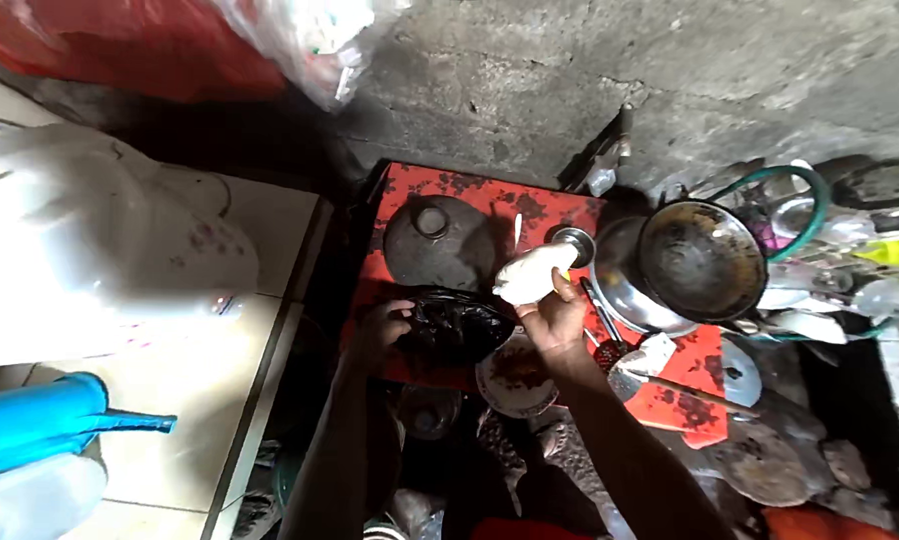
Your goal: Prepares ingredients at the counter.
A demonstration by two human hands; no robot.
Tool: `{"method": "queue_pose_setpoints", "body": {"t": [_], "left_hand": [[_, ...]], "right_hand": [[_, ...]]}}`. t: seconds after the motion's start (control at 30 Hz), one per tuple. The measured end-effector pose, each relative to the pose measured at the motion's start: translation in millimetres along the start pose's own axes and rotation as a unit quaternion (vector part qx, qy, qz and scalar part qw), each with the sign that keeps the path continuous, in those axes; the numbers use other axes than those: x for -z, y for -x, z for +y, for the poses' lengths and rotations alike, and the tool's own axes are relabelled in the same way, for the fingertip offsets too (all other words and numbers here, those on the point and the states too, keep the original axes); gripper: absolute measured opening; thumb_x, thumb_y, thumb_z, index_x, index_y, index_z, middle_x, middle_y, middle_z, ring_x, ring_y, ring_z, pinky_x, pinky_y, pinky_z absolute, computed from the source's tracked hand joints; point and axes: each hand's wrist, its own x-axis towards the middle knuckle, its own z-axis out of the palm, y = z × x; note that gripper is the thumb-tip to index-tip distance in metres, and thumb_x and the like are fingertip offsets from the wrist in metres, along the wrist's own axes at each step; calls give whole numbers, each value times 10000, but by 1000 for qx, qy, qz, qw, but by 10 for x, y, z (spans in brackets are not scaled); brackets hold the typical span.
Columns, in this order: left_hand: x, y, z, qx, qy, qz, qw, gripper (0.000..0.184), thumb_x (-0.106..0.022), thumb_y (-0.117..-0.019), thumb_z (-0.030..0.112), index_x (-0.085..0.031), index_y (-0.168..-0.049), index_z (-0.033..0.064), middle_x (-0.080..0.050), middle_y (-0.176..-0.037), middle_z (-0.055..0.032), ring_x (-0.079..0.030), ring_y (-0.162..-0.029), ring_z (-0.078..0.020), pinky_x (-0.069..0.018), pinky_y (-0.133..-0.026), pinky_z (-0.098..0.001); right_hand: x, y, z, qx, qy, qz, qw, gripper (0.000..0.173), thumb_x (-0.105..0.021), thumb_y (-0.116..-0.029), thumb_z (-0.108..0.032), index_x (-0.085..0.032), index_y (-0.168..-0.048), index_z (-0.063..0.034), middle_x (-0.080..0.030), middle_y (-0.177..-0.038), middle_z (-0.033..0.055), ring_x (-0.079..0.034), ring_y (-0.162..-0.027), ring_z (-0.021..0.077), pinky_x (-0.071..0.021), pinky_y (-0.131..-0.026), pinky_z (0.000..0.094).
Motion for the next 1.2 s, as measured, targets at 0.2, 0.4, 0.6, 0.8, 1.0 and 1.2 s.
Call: {"method": "queue_pose_setpoints", "body": {"t": [0.2,0.4,0.6,0.8,1.0,1.2], "left_hand": [[57,89,330,-14,-130,168,977,341,-687,-960,217,-672,-1270,76,-707,-1172,-173,-684,-1080,-339,-534,-963,-590],[19,379,634,49,-318,284,903,272,-671,-903,265,-740,-1152,181,-660,-1253,-184,-553,-1266,-428,-363,-1043,-741],[-854,943,778,-217,-181,211,936,406,-590,-987,225,-610,-1348,41,-665,-1264,-169,-639,-1174,-309,-520,-1018,-529],[-2190,1636,1773,-570,34,59,818,272,-714,-923,136,-720,-1171,23,-701,-1216,-152,-671,-1164,-222,-580,-1010,-382],[-2611,1866,2372,-645,5,-15,764,157,-765,-891,179,-785,-988,57,-741,-1017,-77,-710,-962,-119,-610,-856,-257],[-3036,2060,2581,-659,-34,-157,735,147,-664,-899,142,-771,-972,71,-747,-1074,-57,-706,-1025,-84,-598,-897,-243]], "right_hand": [[89,396,-383,32,-26,21,999,410,-503,-1032,-349,-506,-1385,-140,-606,-1326,161,-616,-1211,337,-528,-988,578],[389,852,-900,82,-4,-2,997,397,-518,-1013,-316,-528,-1360,-122,-630,-1289,178,-642,-1169,341,-549,-955,584],[686,1454,-1262,112,-38,36,992,377,-510,-1015,-309,-543,-1339,-118,-642,-1257,192,-662,-1125,344,-570,-913,569],[612,2141,-1401,131,-106,169,971,395,-414,-1072,-328,-490,-1362,-71,-639,-1223,209,-678,-1073,341,-581,-905,529],[835,2731,-1442,209,-145,145,956,367,-402,-1092,-267,-519,-1332,-14,-677,-1168,215,-707,-1020,315,-611,-864,483],[1223,3247,-1580,307,-244,152,907,380,-449,-1075,-263,-509,-1360,-18,-673,-1207,229,-694,-1079,347,-578,-944,522]]}}
